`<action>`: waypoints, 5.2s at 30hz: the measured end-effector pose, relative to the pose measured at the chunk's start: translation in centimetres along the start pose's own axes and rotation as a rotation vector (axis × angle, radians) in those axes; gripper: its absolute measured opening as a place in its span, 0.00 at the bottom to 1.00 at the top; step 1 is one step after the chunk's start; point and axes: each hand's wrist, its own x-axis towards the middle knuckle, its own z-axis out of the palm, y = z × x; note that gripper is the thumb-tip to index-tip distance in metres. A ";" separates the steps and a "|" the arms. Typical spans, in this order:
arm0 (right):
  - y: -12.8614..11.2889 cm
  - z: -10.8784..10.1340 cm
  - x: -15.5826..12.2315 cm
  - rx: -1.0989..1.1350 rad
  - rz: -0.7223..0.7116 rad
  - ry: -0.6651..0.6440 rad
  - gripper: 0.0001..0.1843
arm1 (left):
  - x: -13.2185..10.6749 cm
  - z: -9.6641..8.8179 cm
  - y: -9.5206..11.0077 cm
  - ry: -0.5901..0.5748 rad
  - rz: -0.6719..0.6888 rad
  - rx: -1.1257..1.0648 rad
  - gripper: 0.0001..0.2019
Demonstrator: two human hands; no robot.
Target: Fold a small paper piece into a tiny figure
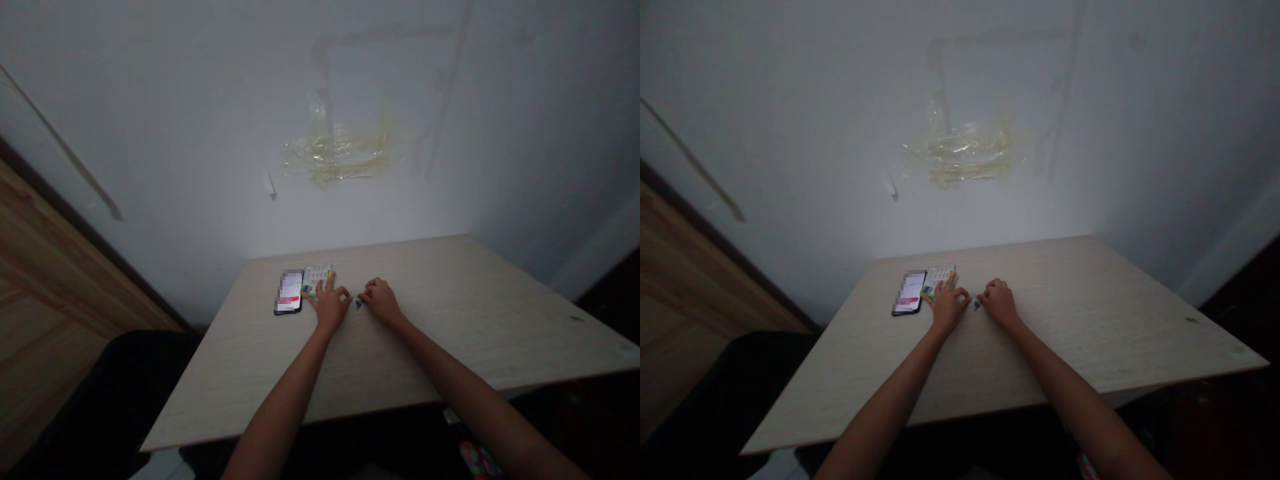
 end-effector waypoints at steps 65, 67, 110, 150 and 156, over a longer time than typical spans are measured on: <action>-0.3 -0.2 -0.2 0.080 0.033 -0.034 0.14 | 1.0 0.0 -0.6 -0.075 0.109 0.070 0.09; -0.3 -0.2 0.0 0.076 0.059 -0.054 0.14 | 1.1 -0.1 -0.5 -0.099 0.101 0.070 0.09; 0.8 0.0 1.0 0.158 0.070 -0.130 0.13 | 1.0 -1.9 -1.7 -0.271 0.078 0.103 0.14; 0.4 0.3 1.1 0.145 0.136 -0.079 0.11 | 1.7 -1.5 -0.5 -0.263 0.048 0.073 0.12; 0.8 0.4 1.5 0.151 0.139 -0.124 0.12 | 1.7 -1.6 -0.8 -0.281 0.041 0.069 0.13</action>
